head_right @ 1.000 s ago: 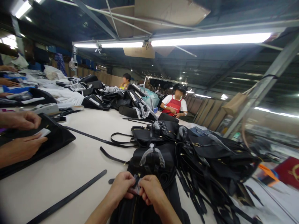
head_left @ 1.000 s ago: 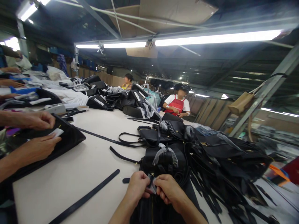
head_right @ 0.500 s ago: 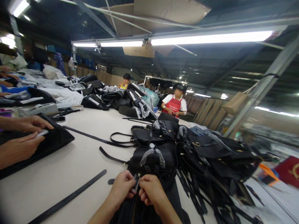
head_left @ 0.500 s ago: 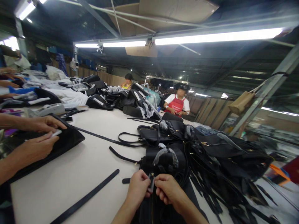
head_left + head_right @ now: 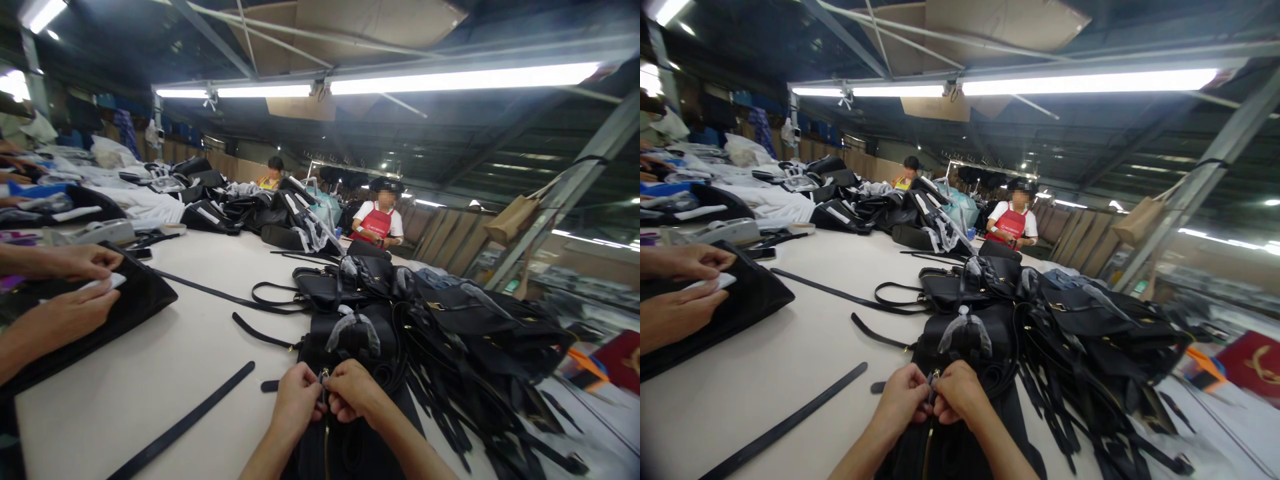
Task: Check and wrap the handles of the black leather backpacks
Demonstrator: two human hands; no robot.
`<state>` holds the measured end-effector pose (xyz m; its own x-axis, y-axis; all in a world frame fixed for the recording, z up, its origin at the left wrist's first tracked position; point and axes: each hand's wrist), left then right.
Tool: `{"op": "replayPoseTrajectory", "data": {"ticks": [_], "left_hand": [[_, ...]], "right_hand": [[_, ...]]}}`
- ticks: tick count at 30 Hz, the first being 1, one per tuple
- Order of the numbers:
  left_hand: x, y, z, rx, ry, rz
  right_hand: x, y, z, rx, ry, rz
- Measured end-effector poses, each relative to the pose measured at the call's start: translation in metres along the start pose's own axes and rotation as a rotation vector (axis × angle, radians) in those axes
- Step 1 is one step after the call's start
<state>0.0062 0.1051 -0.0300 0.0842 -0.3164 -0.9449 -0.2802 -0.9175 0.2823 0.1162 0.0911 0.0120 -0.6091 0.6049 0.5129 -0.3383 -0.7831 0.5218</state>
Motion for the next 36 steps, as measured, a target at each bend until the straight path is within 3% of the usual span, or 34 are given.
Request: {"op": "replayPoseTrajectory", "data": {"ticks": [5, 12, 18, 24, 31, 36], "left_hand": [[0.002, -0.001, 0.0, -0.002, -0.005, -0.01], [0.003, -0.004, 0.0, 0.018, 0.004, -0.005], [0.001, -0.003, 0.001, 0.024, 0.02, 0.026], [0.001, -0.002, 0.001, -0.009, -0.018, -0.014], [0.01, -0.005, -0.002, 0.007, -0.079, -0.088], [0.014, 0.0, -0.001, 0.03, -0.18, -0.236]], "right_hand": [[0.002, -0.011, -0.003, 0.002, 0.07, -0.04], [-0.005, -0.006, -0.001, 0.012, 0.0, 0.032], [-0.018, -0.002, -0.007, -0.117, -0.164, 0.136], [-0.024, -0.008, -0.017, -0.165, -0.233, 0.195], [-0.013, -0.011, -0.021, -0.256, -0.213, 0.108], [-0.011, -0.012, -0.022, -0.272, -0.265, 0.046]]}}
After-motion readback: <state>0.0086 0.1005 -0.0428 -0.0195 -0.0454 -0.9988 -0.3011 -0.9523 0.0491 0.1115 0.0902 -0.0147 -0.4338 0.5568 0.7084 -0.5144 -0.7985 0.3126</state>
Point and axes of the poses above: each hand's wrist, its own y-axis away from the middle knuckle, its own z-axis out of the back of the hand, x = y × z, and after that the axes turned 10 degrees about y, right-handed
